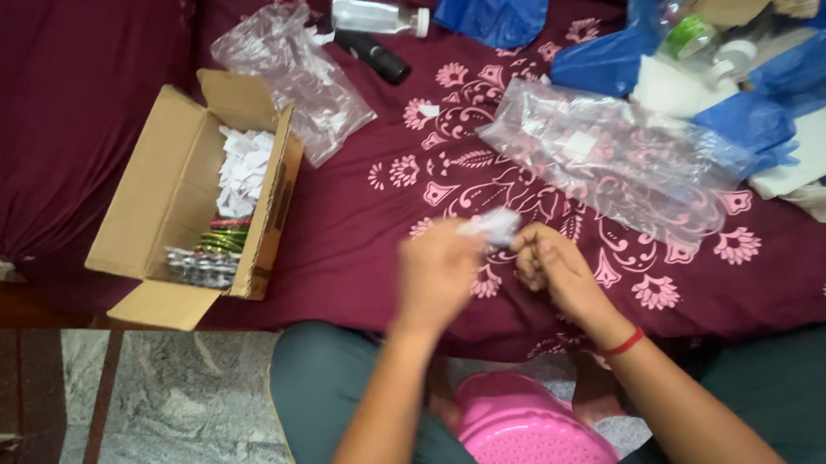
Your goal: The person takes small white packets from a cardboard box, folds them, and places them into a clear plastic bag on a bed before moving the bag and box aside.
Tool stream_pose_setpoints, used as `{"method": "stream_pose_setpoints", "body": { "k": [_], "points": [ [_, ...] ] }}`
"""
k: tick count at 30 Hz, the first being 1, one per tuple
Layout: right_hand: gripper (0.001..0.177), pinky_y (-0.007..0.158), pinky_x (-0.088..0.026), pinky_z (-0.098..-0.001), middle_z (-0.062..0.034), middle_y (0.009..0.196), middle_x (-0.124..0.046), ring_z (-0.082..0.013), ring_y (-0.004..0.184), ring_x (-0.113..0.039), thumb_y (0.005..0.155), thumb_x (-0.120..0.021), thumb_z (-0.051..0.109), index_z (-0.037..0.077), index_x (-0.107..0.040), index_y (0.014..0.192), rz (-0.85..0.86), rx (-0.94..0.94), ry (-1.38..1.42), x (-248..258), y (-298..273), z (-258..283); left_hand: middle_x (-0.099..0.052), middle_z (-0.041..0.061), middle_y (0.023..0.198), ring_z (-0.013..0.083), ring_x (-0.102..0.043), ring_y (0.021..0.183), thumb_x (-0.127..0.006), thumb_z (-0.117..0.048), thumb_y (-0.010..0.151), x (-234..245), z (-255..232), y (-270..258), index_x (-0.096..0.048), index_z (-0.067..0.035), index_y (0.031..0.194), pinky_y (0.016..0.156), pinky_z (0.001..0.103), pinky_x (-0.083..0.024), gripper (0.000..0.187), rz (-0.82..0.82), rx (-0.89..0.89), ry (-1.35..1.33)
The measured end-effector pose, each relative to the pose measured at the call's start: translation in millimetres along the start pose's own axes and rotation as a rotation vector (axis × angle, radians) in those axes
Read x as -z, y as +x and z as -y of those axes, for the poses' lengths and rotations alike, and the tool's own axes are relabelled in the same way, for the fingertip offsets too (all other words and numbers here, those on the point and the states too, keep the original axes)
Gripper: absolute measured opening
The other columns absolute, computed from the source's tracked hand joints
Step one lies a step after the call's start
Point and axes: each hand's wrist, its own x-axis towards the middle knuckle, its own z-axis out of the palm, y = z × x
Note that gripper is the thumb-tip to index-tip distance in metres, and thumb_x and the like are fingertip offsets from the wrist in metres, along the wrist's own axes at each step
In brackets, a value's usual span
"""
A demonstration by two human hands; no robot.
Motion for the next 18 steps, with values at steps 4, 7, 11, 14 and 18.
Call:
{"method": "stream_pose_setpoints", "body": {
  "k": [4, 7, 11, 14, 18],
  "points": [
    [0.03, 0.06, -0.042, -0.0216, 0.0048, 0.077, -0.051, -0.0048, 0.066, -0.046, 0.106, -0.056, 0.034, 0.005, -0.057, 0.116, -0.003, 0.042, -0.11, -9.8, 1.7, 5.1, -0.05, 0.014, 0.077, 0.0308, -0.05, 0.072, -0.068, -0.017, 0.108, 122.4, 39.2, 29.4, -0.049, 0.001, 0.081, 0.068, 0.045, -0.04, 0.038, -0.454, -0.054, 0.437],
    [0.02, 0.058, -0.041, -0.0207, 0.0063, 0.077, -0.051, -0.0024, 0.067, -0.045, 0.101, -0.061, 0.022, 0.005, -0.06, 0.111, -0.058, -0.02, -0.343, -18.3, -0.5, 10.7, -0.065, 0.022, 0.085, 0.0362, -0.063, 0.077, -0.066, -0.032, 0.11, 197.2, 81.9, 62.3, -0.064, 0.004, 0.094, 0.071, 0.049, -0.045, 0.039, -0.486, 0.281, 0.63],
    [0.015, 0.06, -0.04, -0.0203, 0.0065, 0.077, -0.053, -0.0014, 0.069, -0.047, 0.098, -0.065, 0.017, 0.004, -0.061, 0.106, -0.028, 0.066, -0.462, -23.8, -4.4, 10.8, -0.071, 0.027, 0.1, 0.0405, -0.07, 0.091, -0.072, -0.035, 0.091, 219.2, 139.0, 87.6, -0.067, 0.001, 0.115, 0.08, 0.048, -0.052, 0.044, -0.12, 0.532, 0.732],
    [0.014, 0.06, -0.042, -0.0209, 0.0058, 0.076, -0.056, -0.0019, 0.069, -0.049, 0.097, -0.066, 0.016, 0.004, -0.062, 0.104, -0.04, 0.066, -0.505, -23.9, -2.1, 14.2, -0.07, 0.024, 0.111, 0.0433, -0.066, 0.103, -0.07, -0.042, 0.095, 219.1, 154.7, 94.8, -0.068, -0.003, 0.119, 0.088, 0.052, -0.051, 0.045, -0.058, 0.632, 0.817],
    [0.012, 0.061, -0.046, -0.022, 0.0033, 0.079, -0.064, -0.0027, 0.07, -0.055, 0.096, -0.065, 0.015, 0.004, -0.064, 0.102, -0.025, 0.123, -0.545, -27.3, -0.2, 19.5, -0.068, 0.021, 0.11, 0.0424, -0.063, 0.103, -0.072, -0.038, 0.087, 211.1, 140.2, 104.1, -0.067, -0.008, 0.117, 0.082, 0.056, -0.048, 0.043, -0.021, 0.587, 1.041]
  ]
}}
